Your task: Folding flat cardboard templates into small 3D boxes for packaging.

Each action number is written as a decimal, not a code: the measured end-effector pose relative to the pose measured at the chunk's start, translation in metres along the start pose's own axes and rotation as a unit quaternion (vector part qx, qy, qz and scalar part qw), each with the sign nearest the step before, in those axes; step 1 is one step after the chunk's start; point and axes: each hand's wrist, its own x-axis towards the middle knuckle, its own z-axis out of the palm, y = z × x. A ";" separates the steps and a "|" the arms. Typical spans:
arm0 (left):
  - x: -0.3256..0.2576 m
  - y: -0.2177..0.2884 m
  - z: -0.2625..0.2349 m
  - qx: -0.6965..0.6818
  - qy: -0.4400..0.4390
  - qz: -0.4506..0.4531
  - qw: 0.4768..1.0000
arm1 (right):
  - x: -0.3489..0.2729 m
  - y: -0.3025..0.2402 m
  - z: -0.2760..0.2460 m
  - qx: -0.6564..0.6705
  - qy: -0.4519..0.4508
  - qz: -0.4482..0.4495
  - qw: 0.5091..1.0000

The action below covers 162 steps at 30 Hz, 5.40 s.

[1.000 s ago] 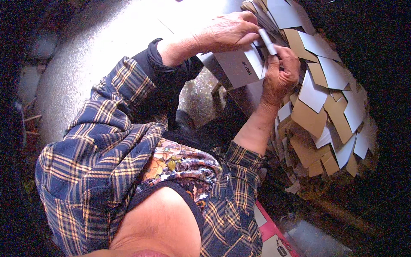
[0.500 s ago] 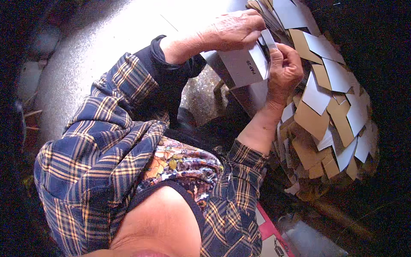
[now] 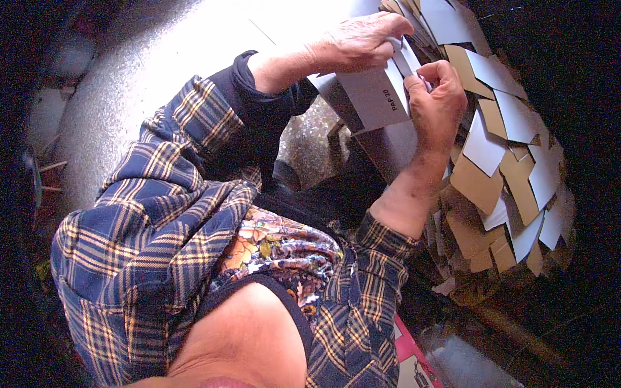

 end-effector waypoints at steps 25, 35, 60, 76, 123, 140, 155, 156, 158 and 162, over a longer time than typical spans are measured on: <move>-0.001 -0.005 0.002 -0.020 -0.032 -0.024 0.999 | 0.028 -0.017 0.003 -0.154 -0.163 -0.008 0.974; -0.003 -0.007 0.004 -0.026 -0.022 -0.029 0.999 | 0.026 -0.008 0.006 -0.200 -0.145 -0.024 0.969; -0.075 0.024 0.021 -0.343 -0.143 -0.275 0.887 | 0.015 0.035 -0.007 0.130 -0.050 0.118 0.983; -0.048 0.013 0.022 -0.528 -0.019 -0.379 0.760 | 0.002 0.003 0.009 0.001 -0.039 0.056 0.998; -0.044 0.021 0.028 -0.332 0.022 -0.222 0.917 | -0.024 0.021 0.010 0.079 0.114 -0.004 0.990; -0.052 0.036 0.033 0.280 -0.019 0.172 0.944 | -0.030 0.061 0.013 0.479 -0.015 0.071 0.875; 0.026 0.018 0.023 -0.062 -0.118 0.080 0.988 | -0.035 0.065 0.022 0.353 0.027 0.025 0.935; 0.030 0.012 0.025 -0.033 -0.117 0.042 0.992 | -0.036 0.064 0.024 0.329 0.013 -0.001 0.944; 0.032 0.002 0.037 0.111 -0.127 -0.008 0.986 | -0.038 0.061 0.028 0.256 -0.011 -0.037 0.966; 0.022 0.005 0.047 0.204 -0.080 0.007 0.976 | -0.039 0.066 0.030 0.214 0.002 -0.038 0.976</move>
